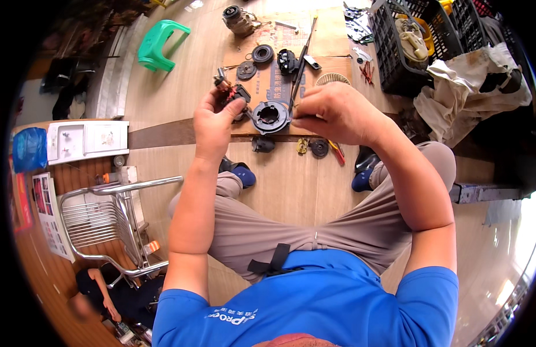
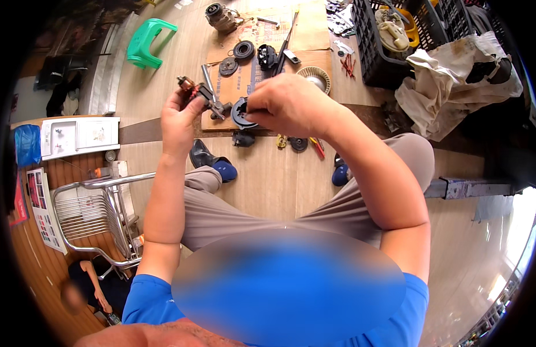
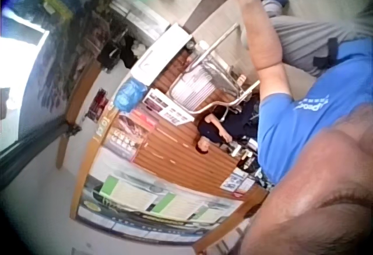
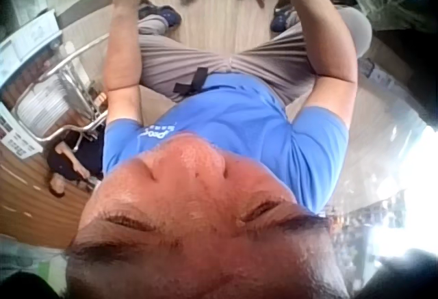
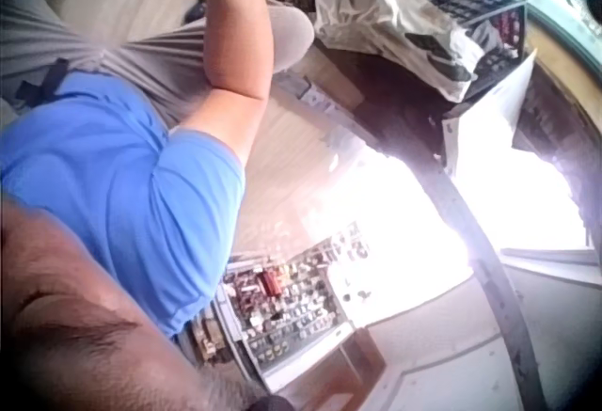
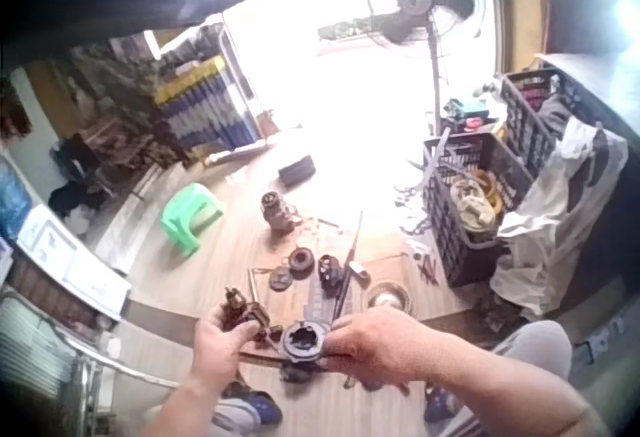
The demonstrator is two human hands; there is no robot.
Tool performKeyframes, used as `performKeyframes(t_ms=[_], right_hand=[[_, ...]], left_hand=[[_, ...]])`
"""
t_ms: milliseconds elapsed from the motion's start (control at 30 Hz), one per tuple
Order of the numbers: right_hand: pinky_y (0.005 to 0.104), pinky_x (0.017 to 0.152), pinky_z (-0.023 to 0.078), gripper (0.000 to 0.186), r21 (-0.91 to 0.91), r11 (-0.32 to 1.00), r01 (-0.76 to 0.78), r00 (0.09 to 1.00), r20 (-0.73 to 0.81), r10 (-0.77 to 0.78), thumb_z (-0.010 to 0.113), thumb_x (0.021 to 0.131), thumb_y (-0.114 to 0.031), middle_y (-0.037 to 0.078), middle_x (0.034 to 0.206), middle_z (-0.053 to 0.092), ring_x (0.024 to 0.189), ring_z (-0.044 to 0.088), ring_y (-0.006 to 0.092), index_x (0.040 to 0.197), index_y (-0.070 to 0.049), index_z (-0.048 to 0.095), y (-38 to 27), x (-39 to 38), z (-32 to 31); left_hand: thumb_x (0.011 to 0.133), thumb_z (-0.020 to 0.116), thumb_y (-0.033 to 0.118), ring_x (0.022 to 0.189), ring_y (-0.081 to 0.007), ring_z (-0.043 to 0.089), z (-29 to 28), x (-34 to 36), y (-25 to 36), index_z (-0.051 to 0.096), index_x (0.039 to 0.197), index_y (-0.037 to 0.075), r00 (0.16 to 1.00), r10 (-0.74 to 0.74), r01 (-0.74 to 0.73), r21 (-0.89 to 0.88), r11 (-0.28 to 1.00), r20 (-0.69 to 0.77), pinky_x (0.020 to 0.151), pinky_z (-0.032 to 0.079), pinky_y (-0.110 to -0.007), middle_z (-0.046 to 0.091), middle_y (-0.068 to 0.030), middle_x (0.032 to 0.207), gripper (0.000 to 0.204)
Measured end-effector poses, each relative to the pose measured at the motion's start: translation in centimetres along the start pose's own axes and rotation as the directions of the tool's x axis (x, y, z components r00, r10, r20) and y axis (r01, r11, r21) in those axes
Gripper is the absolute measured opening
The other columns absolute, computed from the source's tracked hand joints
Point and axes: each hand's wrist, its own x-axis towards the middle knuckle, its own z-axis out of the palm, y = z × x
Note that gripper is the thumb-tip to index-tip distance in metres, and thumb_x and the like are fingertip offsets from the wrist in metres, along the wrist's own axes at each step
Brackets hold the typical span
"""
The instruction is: The person disassembles an electric fan motor by hand, removing a wire and holding the rotor and copper coils while using pliers.
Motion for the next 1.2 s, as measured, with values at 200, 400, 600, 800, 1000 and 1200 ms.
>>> performKeyframes(t_ms=[200,400,600,800,1000,1200], right_hand=[[0.0430,0.067,0.047,0.014,-0.322,0.928,-0.189,0.944,0.201,0.262,0.064,0.080,-0.015,0.017,0.076,0.060,0.077,0.060,0.0361,0.078,-0.002,0.062,2.6,-0.7,1.0],[0.0423,0.072,0.049,0.020,-0.318,0.867,-0.384,0.839,0.272,0.472,0.067,0.079,-0.019,0.019,0.075,0.063,0.080,0.062,0.0366,0.084,0.001,0.067,5.2,-0.4,1.5],[0.0325,0.085,0.049,0.049,-0.109,0.942,-0.319,0.831,0.445,0.333,0.064,0.086,-0.023,0.022,0.105,0.065,0.095,0.065,0.0257,0.127,0.002,0.054,5.5,-0.4,3.7],[0.0318,0.083,0.049,0.033,0.688,0.666,-0.289,0.957,0.193,0.215,0.061,0.090,-0.015,0.010,0.095,0.069,0.089,0.062,0.0147,0.119,0.000,0.060,4.1,1.1,7.6],[0.0282,0.070,0.051,0.018,0.637,0.627,-0.449,0.889,0.249,0.385,0.064,0.086,-0.006,0.004,0.078,0.068,0.071,0.060,0.0086,0.102,0.001,0.068,4.1,1.1,6.9],[0.0227,0.064,0.048,0.009,0.344,0.842,-0.415,0.907,0.081,0.414,0.064,0.089,-0.003,0.002,0.073,0.065,0.069,0.057,0.0057,0.096,0.001,0.068,3.4,1.1,5.9]], left_hand=[[0.097,0.053,0.021,0.109,-0.0318,0.062,-3.2,1.0,-0.8,0.050,0.123,-0.003,0.987,-0.034,0.138,-0.716,0.685,0.158,0.083,0.058,-0.036,0.062,-0.0194,0.116,0.036],[0.097,0.053,0.022,0.113,-0.0331,0.060,-2.9,0.6,0.1,0.050,0.124,-0.003,0.992,0.059,0.035,-0.705,0.708,0.109,0.088,0.057,-0.038,0.060,-0.0206,0.120,0.037],[0.092,0.061,0.009,0.104,-0.0245,0.063,-0.3,-0.6,0.1,0.052,0.123,-0.002,0.981,0.144,-0.059,-0.511,0.857,0.129,0.088,0.055,-0.039,0.061,-0.0160,0.118,0.034],[0.087,0.068,0.012,0.120,-0.0252,0.055,1.6,-1.9,0.4,0.050,0.127,-0.005,0.960,0.092,0.018,-0.387,0.922,0.263,0.103,0.043,-0.037,0.054,-0.0186,0.132,0.047],[0.085,0.071,0.016,0.120,-0.0237,0.055,1.3,-2.1,1.2,0.046,0.131,-0.008,0.935,0.078,0.058,-0.366,0.929,0.346,0.104,0.042,-0.037,0.053,-0.0187,0.133,0.058],[0.084,0.072,0.019,0.120,-0.0254,0.055,0.9,-1.6,1.4,0.047,0.130,-0.007,0.885,0.038,0.101,-0.271,0.957,0.464,0.105,0.042,-0.038,0.051,-0.0206,0.134,0.058]])
